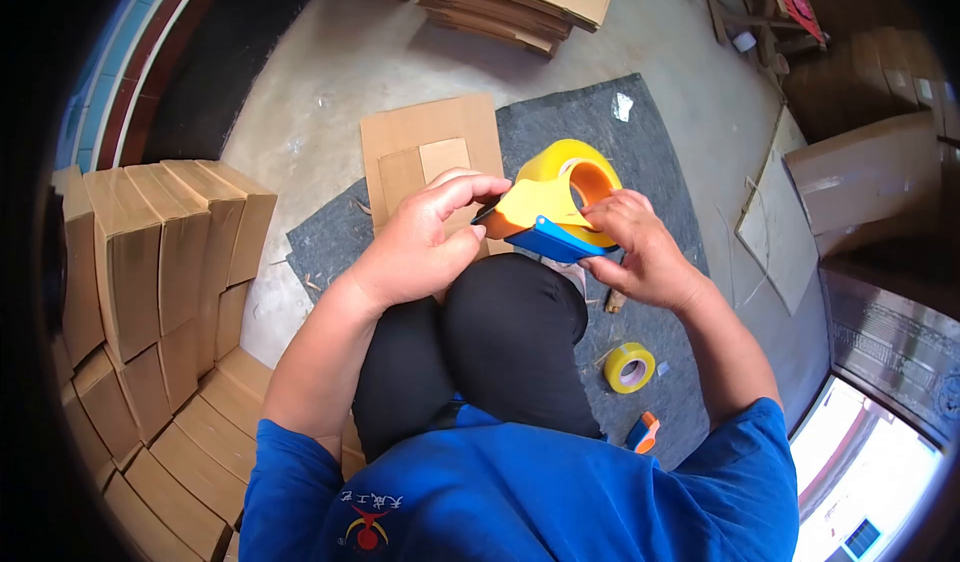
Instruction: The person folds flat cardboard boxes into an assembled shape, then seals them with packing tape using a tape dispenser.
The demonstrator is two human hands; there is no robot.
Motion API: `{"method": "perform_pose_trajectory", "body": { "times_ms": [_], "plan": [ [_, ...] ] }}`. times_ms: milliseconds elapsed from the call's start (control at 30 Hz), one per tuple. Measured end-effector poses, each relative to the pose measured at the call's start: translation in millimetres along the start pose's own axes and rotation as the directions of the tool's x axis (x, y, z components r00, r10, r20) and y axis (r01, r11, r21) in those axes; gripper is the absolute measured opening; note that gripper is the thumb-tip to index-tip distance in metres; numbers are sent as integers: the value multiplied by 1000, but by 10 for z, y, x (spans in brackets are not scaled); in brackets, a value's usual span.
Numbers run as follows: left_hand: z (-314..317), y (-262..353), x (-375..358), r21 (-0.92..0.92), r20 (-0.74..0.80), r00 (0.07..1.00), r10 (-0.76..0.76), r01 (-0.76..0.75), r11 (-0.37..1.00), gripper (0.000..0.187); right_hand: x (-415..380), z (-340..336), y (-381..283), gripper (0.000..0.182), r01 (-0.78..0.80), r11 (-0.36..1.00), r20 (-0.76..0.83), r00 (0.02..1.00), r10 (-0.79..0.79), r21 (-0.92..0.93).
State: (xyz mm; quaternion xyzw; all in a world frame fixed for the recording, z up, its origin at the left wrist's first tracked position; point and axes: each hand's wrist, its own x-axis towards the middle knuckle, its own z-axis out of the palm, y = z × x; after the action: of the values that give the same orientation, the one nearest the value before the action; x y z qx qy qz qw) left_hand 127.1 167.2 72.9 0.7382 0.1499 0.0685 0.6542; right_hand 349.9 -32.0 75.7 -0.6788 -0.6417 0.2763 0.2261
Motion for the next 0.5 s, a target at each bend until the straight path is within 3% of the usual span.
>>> {"method": "perform_pose_trajectory", "body": {
  "times_ms": [33,67,167,200,267,333,467,500],
  "plan": [
    [-63,-7,-59,-101,5,996,-84,84,991,48,44,-22,-53,45,9,1000,9,1000,-9,-5],
    [-116,-8,-110,-362,21,977,-213,207,909,42,93,-41,-96,43,-6,997,8,1000,5,74],
    [-302,-130,-186,-629,55,954,-296,263,731,34,256,-25,-156,41,-31,977,-2,999,33,209],
    [-338,-211,-208,-634,39,954,-298,253,730,34,324,-31,-174,43,-74,953,30,997,68,292],
    [-390,-317,-249,-770,27,938,-344,239,591,28,456,22,-241,46,-145,891,50,989,137,430],
    [-396,-393,-285,-770,-34,933,-358,204,605,22,583,41,-314,44,-268,850,148,963,225,454],
    [-441,-697,-341,-723,-187,866,-463,198,662,18,861,161,-575,51,-353,888,129,936,329,296],
    [-498,-780,-402,-723,-203,856,-475,196,662,18,901,187,-566,55,-310,915,101,951,294,256]
  ]
}}
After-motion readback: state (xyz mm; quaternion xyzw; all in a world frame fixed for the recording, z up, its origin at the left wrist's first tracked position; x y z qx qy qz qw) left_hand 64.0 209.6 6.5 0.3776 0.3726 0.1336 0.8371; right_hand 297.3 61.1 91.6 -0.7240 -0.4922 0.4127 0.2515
